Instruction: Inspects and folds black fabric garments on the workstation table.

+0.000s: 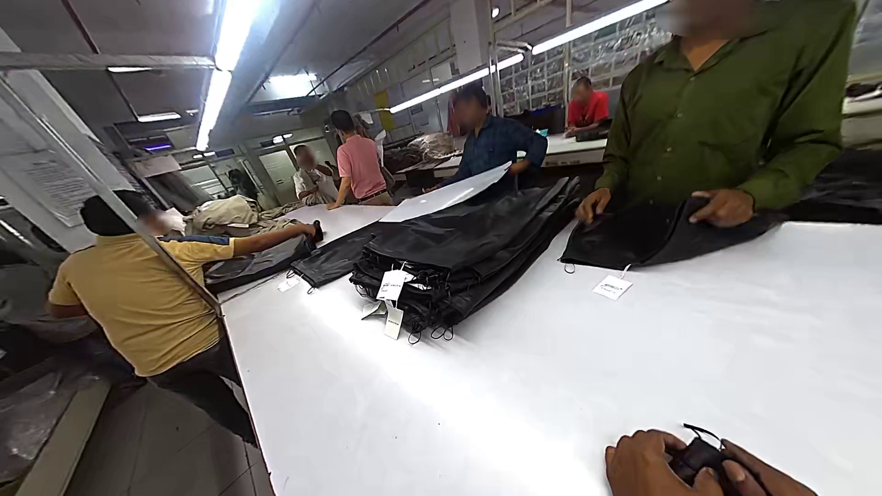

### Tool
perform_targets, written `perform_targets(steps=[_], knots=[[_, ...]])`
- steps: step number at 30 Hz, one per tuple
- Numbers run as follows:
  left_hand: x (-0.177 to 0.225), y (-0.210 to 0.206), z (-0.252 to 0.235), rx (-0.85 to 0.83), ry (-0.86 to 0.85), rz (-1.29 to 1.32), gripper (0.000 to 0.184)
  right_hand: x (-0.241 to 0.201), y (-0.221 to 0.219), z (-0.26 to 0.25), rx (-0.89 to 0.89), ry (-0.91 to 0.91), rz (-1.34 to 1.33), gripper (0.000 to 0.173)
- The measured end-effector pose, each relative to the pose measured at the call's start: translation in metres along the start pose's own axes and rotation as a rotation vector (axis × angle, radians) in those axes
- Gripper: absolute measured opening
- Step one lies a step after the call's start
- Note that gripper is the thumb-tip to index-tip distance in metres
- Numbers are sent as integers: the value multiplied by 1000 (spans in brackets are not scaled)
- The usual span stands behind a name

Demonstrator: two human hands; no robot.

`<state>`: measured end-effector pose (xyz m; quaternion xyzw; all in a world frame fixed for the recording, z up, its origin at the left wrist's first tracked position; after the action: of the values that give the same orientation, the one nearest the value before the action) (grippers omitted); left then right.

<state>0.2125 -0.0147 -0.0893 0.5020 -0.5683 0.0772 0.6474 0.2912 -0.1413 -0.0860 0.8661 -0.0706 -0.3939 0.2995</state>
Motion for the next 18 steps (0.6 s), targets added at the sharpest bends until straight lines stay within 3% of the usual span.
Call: perform_targets(steps=[3, 6, 13, 18], knots=[[-2, 1, -2, -68, 1, 324, 36, -7, 14, -4, 103, 27, -53, 35], [1, 3, 0, -60, -65, 435, 35, -15, 27, -3, 181, 39, -64, 29], [12, 5, 5, -47, -318, 477, 29, 3, 20, -5, -38, -26, -196, 38], [20, 9, 10, -28, -429, 444, 28, 4, 22, -5, -95, -3, -247, 40]])
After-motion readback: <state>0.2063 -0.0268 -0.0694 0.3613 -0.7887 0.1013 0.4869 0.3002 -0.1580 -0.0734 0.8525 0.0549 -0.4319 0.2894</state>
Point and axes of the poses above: each hand's wrist, its own z-axis away from the middle knuckle, its own y-axis out of the back of the hand, x = y × z, the point moved 9 cm from there along -z, towards the middle knuckle, and after that the axes turned 10 degrees about x, right-handed, at the moved point
